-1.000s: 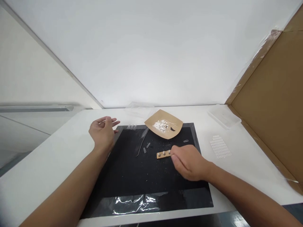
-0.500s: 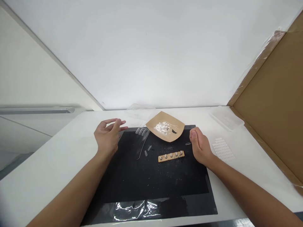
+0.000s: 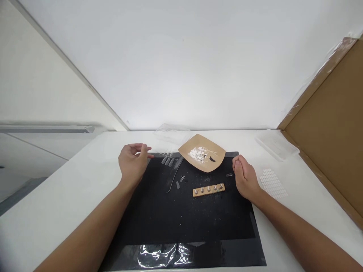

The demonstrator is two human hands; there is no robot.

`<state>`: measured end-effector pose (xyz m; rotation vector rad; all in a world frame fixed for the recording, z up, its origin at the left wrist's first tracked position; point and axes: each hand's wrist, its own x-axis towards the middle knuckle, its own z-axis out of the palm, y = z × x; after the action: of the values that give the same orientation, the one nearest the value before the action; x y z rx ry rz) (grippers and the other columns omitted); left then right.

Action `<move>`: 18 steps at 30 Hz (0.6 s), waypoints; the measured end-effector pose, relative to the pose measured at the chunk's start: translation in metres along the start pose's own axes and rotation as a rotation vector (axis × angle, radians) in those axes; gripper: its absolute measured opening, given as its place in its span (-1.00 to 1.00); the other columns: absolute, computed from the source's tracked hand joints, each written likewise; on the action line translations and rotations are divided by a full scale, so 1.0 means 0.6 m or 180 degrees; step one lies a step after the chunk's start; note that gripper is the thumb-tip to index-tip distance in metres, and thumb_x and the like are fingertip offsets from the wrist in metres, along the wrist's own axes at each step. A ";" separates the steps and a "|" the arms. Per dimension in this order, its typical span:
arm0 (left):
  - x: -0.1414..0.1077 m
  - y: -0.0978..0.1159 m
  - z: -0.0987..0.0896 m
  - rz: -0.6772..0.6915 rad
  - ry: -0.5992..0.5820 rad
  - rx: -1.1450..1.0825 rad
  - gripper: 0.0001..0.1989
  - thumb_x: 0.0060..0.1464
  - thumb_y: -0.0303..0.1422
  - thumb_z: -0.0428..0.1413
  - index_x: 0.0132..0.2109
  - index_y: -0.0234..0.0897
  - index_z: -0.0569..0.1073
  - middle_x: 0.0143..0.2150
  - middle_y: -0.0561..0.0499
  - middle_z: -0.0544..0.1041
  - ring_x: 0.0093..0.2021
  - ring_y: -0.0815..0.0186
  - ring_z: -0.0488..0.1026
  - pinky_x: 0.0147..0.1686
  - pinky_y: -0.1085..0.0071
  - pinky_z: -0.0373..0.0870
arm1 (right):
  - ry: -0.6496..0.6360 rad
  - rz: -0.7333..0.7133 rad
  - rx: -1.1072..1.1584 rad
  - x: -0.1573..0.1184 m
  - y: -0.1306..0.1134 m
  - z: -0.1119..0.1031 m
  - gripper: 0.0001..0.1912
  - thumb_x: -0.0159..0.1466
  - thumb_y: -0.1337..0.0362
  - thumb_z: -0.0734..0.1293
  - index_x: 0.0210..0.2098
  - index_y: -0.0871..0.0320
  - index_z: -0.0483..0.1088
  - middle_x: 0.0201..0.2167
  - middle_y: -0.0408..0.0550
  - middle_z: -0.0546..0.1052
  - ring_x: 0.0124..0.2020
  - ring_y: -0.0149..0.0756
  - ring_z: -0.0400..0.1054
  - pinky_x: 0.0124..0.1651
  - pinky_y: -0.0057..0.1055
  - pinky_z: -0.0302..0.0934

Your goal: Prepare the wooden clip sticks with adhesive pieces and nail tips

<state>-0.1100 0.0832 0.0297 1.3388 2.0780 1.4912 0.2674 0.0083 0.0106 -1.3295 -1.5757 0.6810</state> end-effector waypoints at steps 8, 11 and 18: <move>0.018 -0.025 -0.003 -0.0147 -0.0058 0.0810 -0.62 0.20 -0.14 0.16 0.04 -0.29 0.41 -0.07 -0.12 0.62 -0.21 0.10 0.63 -0.09 0.15 0.50 | -0.0143 -0.0010 -0.0935 0.015 -0.001 -0.002 -0.65 0.55 0.06 0.05 -0.22 0.05 0.33 -0.40 -0.14 0.42 -0.37 -0.22 0.31 -0.26 -0.30 0.16; 0.020 -0.027 -0.005 -0.0060 -0.0041 0.1067 -0.50 0.13 -0.11 0.21 0.09 -0.35 0.39 -0.06 -0.22 0.56 0.01 -0.07 0.55 -0.01 0.06 0.47 | -0.0148 -0.0036 -0.1108 0.018 -0.002 -0.001 -0.63 0.54 0.08 0.05 -0.21 0.05 0.38 -0.31 -0.09 0.50 -0.27 -0.18 0.38 -0.17 -0.27 0.21; -0.001 0.005 -0.010 0.0601 -0.0649 0.1281 -0.82 0.18 -0.18 0.14 -0.20 -0.18 0.42 -0.27 -0.01 0.55 -0.23 0.14 0.52 -0.24 0.26 0.39 | -0.0404 -0.0008 -0.1368 0.020 0.007 0.001 -0.65 0.52 0.16 0.06 -0.15 0.04 0.45 -0.09 -0.07 0.59 -0.04 -0.16 0.48 0.03 -0.25 0.28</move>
<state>-0.1118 0.0791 0.0347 1.7906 2.2427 0.9724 0.2688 0.0211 0.0101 -1.6179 -1.8987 0.4440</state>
